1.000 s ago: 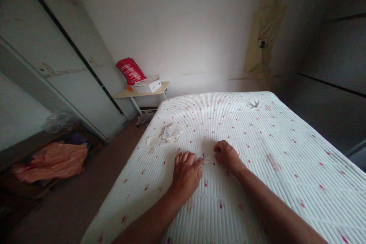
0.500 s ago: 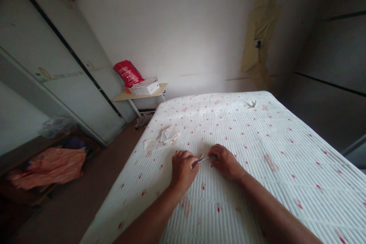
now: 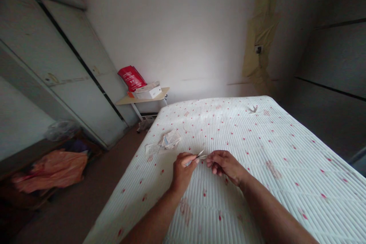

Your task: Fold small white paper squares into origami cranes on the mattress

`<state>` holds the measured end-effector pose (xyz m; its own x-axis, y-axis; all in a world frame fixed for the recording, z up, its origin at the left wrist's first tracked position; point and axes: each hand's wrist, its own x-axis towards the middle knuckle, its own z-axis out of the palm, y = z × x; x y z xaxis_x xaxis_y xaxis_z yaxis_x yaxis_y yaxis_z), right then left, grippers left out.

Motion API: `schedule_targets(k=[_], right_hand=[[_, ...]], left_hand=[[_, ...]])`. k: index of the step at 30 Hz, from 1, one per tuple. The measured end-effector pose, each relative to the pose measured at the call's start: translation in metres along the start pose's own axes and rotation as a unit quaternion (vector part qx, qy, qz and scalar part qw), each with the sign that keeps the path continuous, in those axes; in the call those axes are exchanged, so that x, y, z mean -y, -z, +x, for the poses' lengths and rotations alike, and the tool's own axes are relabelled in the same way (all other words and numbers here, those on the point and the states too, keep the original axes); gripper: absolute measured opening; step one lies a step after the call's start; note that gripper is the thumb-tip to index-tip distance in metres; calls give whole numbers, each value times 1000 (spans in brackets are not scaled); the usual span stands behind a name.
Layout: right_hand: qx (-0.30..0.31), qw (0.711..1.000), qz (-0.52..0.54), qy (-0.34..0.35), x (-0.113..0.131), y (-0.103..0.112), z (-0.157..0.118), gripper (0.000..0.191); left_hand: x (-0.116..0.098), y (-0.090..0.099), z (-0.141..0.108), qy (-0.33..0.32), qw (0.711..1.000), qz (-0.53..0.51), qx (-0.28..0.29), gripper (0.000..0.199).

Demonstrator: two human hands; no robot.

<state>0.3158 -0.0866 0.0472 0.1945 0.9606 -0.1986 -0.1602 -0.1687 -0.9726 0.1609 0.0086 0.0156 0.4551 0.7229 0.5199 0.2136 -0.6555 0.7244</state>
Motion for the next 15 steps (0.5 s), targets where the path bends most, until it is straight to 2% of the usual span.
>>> schedule_targets(k=[5,8,15], right_hand=[[33,997,46,-55,-3,-4,1,35],[51,993,71,-81,-2,-8,1,32],[74,987,115,-89,-1,-11,1,28]], left_hand=[[-3,-1,-1,-10,999,-35,-14,13],[-5,0,-1,-18,999,-36,-22,14],[-9,4,-3,-73,997,-6,-24,19]])
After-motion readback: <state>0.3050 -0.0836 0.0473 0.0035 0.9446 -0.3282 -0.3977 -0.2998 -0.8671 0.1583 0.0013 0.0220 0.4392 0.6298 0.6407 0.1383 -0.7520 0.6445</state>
